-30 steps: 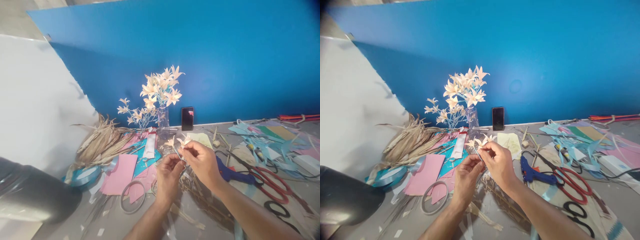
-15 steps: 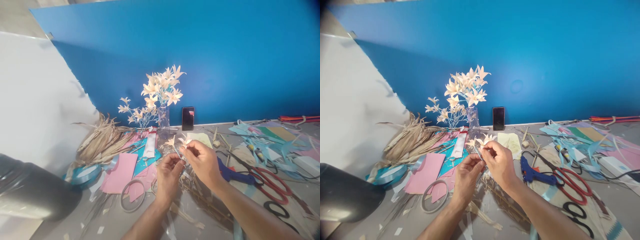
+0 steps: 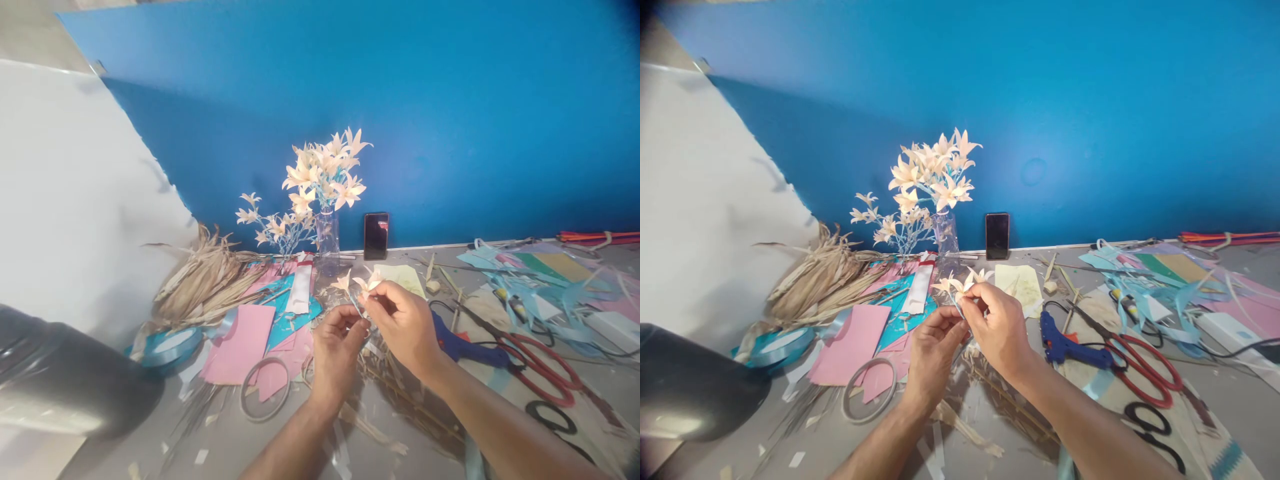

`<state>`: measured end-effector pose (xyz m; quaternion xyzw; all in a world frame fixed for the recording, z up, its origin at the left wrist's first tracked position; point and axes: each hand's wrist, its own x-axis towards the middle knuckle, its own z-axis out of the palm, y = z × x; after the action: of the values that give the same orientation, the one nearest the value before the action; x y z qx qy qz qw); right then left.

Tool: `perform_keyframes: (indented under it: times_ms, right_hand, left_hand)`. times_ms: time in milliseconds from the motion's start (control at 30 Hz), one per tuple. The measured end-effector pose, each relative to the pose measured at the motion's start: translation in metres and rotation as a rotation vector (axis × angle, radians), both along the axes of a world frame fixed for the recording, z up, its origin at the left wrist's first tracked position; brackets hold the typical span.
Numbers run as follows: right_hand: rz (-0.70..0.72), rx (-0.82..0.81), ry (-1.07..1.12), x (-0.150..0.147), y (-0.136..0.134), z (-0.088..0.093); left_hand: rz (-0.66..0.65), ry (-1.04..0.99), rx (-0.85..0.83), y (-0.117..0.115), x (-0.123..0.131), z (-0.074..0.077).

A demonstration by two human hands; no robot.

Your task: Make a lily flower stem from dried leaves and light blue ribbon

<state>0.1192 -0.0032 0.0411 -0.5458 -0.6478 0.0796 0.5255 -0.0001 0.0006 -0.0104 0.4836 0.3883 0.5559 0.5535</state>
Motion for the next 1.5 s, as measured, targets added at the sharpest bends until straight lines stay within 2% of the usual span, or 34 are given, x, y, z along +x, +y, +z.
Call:
perform_keyframes:
  times_ms: [267, 533, 833, 1000, 1133, 1300, 1500]
  right_hand:
    - [0.002, 0.046, -0.105, 0.004, 0.003, -0.005]
    - [0.033, 0.009, -0.182, 0.008, 0.004, -0.007]
    - [0.132, -0.058, -0.447, 0.012, 0.002, -0.003]
    - [0.059, -0.062, -0.469, 0.012, -0.002, -0.001]
    - [0.0, -0.069, -0.437, 0.014, 0.0, -0.001]
    - [0.008, -0.102, -0.449, 0.018, 0.002, 0.004]
    - [0.007, -0.197, -0.546, 0.02, 0.002, 0.01]
  left_hand:
    - [0.038, 0.115, 0.088, -0.002, 0.0, 0.002]
    - [0.039, 0.13, 0.057, -0.005, 0.001, 0.006]
    - [0.018, 0.161, 0.05, -0.005, 0.004, 0.005]
    - [0.041, 0.211, 0.057, -0.006, 0.005, 0.007]
    - [0.026, 0.168, 0.079, -0.006, 0.005, 0.009]
    - [-0.012, 0.132, 0.065, -0.006, 0.005, 0.006]
    - [0.001, 0.193, 0.053, -0.008, 0.005, 0.004]
